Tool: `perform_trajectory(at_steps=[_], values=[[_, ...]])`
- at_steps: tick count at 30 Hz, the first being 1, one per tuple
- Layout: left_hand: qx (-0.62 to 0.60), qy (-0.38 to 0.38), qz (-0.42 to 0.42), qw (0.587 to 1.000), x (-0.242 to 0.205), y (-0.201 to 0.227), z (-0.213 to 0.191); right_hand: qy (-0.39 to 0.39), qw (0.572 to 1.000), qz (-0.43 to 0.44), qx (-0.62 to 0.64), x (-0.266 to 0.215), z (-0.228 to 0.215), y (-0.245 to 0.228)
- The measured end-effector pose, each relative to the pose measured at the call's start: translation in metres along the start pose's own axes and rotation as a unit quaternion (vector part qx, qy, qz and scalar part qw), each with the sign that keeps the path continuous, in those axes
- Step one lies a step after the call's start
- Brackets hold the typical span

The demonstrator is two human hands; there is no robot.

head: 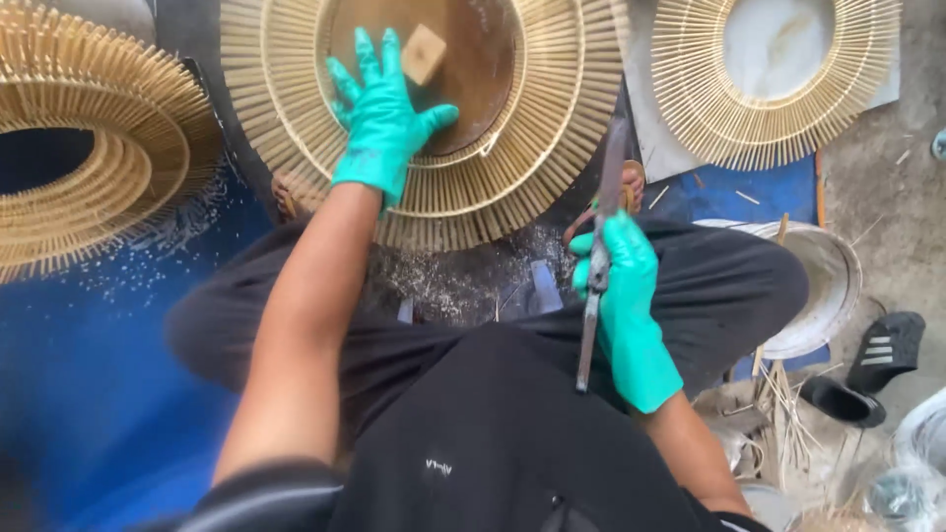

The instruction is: The recorder uses a metal tool and hands to shape and refine a circular bamboo mirror frame on a workshop floor.

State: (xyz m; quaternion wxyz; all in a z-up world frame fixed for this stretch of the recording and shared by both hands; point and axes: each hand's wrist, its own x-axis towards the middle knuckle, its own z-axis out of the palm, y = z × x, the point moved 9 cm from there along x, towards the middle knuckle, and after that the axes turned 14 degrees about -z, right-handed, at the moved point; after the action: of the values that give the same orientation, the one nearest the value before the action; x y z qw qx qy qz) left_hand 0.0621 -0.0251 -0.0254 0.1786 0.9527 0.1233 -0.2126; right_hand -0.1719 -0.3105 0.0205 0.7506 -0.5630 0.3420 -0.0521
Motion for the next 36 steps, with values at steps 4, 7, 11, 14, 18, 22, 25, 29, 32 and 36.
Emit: perform_trajectory(at_steps=[4, 7, 11, 14, 18, 22, 25, 29, 32, 36], values=[[-0.030, 0.017, -0.034, 0.999, -0.003, 0.008, 0.005, -0.092, 0.991, 0.099, -0.007, -0.009, -0.003, 0.033], [-0.038, 0.009, -0.078, 0.996, -0.006, 0.004, 0.009, -0.036, 0.996, 0.067, 0.042, -0.005, -0.007, 0.032], [-0.040, 0.017, -0.063, 0.997, 0.001, 0.004, 0.005, -0.076, 0.997, 0.027, -0.007, 0.010, -0.009, 0.033], [-0.023, 0.014, -0.026, 0.999, 0.009, -0.009, 0.008, -0.053, 0.998, 0.021, -0.003, 0.015, -0.008, 0.029], [0.019, 0.003, 0.041, 0.999, 0.023, -0.002, -0.002, -0.079, 0.996, 0.046, -0.005, 0.020, -0.022, 0.040], [0.053, -0.008, 0.097, 0.994, 0.044, -0.015, 0.004, 0.001, 1.000, 0.024, 0.007, 0.015, -0.015, 0.019], [0.074, -0.006, 0.145, 0.987, 0.063, 0.000, -0.009, -0.088, 0.993, 0.071, 0.032, 0.022, -0.005, 0.029], [0.091, -0.039, 0.164, 0.981, 0.052, -0.018, 0.013, -0.057, 0.997, 0.043, 0.016, 0.006, -0.020, 0.036], [0.092, -0.006, 0.195, 0.977, 0.069, -0.007, -0.003, -0.088, 0.996, 0.028, -0.014, 0.015, -0.002, 0.013], [0.114, -0.011, 0.258, 0.959, 0.072, -0.007, 0.005, -0.001, 0.996, -0.080, -0.035, -0.005, -0.002, -0.065]])
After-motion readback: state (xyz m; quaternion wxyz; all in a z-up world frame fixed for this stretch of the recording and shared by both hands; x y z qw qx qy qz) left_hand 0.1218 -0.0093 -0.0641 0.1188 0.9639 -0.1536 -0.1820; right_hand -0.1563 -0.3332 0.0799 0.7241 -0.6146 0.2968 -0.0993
